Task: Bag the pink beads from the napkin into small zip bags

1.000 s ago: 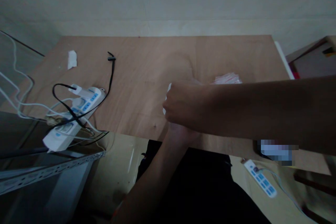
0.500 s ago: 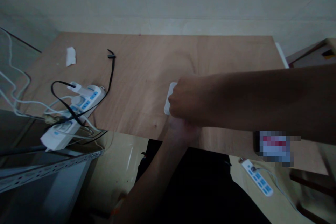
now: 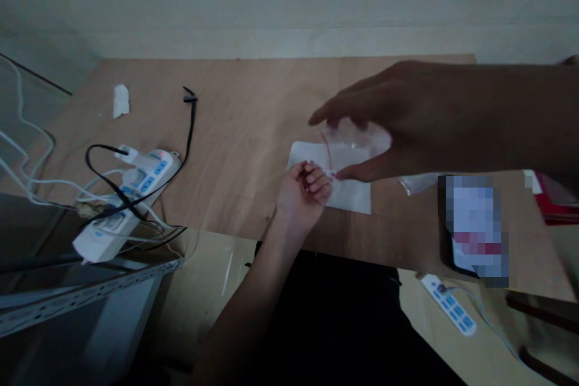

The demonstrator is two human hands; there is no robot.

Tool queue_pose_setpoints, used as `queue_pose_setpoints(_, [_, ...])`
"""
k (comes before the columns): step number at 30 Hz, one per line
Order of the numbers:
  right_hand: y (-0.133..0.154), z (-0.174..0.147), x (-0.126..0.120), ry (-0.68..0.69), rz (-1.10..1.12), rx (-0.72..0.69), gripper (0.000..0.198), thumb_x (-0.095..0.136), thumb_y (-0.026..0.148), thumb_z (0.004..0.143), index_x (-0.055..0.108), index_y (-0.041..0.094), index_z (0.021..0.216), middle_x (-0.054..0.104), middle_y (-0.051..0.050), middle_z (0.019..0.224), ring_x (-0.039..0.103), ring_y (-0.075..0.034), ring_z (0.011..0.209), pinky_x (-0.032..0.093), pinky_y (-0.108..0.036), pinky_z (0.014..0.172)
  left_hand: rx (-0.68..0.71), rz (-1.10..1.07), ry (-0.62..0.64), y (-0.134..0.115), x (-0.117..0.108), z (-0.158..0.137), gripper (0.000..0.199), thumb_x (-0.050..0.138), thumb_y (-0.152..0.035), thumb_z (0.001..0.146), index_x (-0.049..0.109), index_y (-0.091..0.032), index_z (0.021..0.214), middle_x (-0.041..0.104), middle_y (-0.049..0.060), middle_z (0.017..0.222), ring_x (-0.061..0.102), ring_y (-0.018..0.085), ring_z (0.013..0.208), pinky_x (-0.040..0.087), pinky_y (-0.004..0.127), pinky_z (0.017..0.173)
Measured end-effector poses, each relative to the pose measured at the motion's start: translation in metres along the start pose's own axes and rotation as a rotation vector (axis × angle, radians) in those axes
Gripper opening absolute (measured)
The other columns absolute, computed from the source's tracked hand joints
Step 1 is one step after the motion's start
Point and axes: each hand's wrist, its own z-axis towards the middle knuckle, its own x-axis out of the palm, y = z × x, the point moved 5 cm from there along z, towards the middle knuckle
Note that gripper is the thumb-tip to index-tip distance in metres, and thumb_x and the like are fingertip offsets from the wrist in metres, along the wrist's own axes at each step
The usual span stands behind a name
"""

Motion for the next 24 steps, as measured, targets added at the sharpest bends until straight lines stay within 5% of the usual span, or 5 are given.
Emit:
queue_pose_setpoints(4, [-0.020, 0.027, -0.078, -0.045, -0.301, -0.103, 0.051, 0.056, 0.054, 0.087, 0.054, 0.021, 0.125, 0.051, -0.021, 0.137, 0.061, -0.027, 0.109, 0.049, -0.046, 0.082, 0.463, 0.668, -0.146, -0.033, -0.012, 0.018, 0.045, 0.037, -0.025, 0.095, 0.030, -0.021, 0.051, 0.024, -0.006, 0.046, 0.024, 0.008, 0.039, 0.022, 0.022, 0.040])
queue_pose_setpoints(9, [-0.023, 0.050, -0.110, -0.046, -0.495, -0.128, 0.071, 0.073, 0.051, 0.074, 0.044, 0.015, 0.128, 0.060, -0.022, 0.122, 0.064, -0.026, 0.100, 0.051, -0.040, 0.078, 1.036, 1.741, -0.096, -0.027, 0.005, 0.034, 0.032, 0.039, -0.033, 0.095, 0.049, -0.020, 0.067, 0.056, 0.004, 0.067, 0.052, 0.018, 0.065, 0.043, 0.031, 0.066])
queue_pose_setpoints(14, [-0.041, 0.041, -0.085, -0.108, -0.563, -0.128, 0.060, 0.067, 0.036, 0.080, 0.047, 0.003, 0.127, 0.056, -0.027, 0.128, 0.056, -0.030, 0.118, 0.044, -0.040, 0.099, 1.139, 2.043, -0.020, -0.007, 0.011, 0.049, 0.035, 0.028, -0.032, 0.099, 0.054, -0.018, 0.081, 0.064, 0.014, 0.088, 0.058, 0.025, 0.088, 0.044, 0.039, 0.082])
queue_pose_setpoints(18, [-0.067, 0.028, -0.054, 0.059, -0.683, -0.106, 0.049, 0.049, 0.030, 0.091, 0.050, 0.001, 0.131, 0.048, -0.026, 0.143, 0.041, -0.034, 0.136, 0.031, -0.049, 0.111, 1.143, 2.137, -0.027, -0.004, 0.012, 0.053, 0.036, 0.028, -0.032, 0.099, 0.056, -0.016, 0.083, 0.064, 0.016, 0.092, 0.058, 0.028, 0.091, 0.044, 0.042, 0.083])
queue_pose_setpoints(24, [-0.081, 0.019, -0.045, 0.185, -0.803, -0.140, 0.078, 0.047, 0.052, 0.091, 0.037, -0.006, 0.142, 0.035, -0.031, 0.149, 0.031, -0.040, 0.142, 0.025, -0.056, 0.112, 1.140, 2.172, -0.030, -0.005, 0.012, 0.051, 0.032, 0.030, -0.032, 0.099, 0.056, -0.015, 0.089, 0.066, 0.014, 0.092, 0.059, 0.027, 0.090, 0.043, 0.040, 0.081])
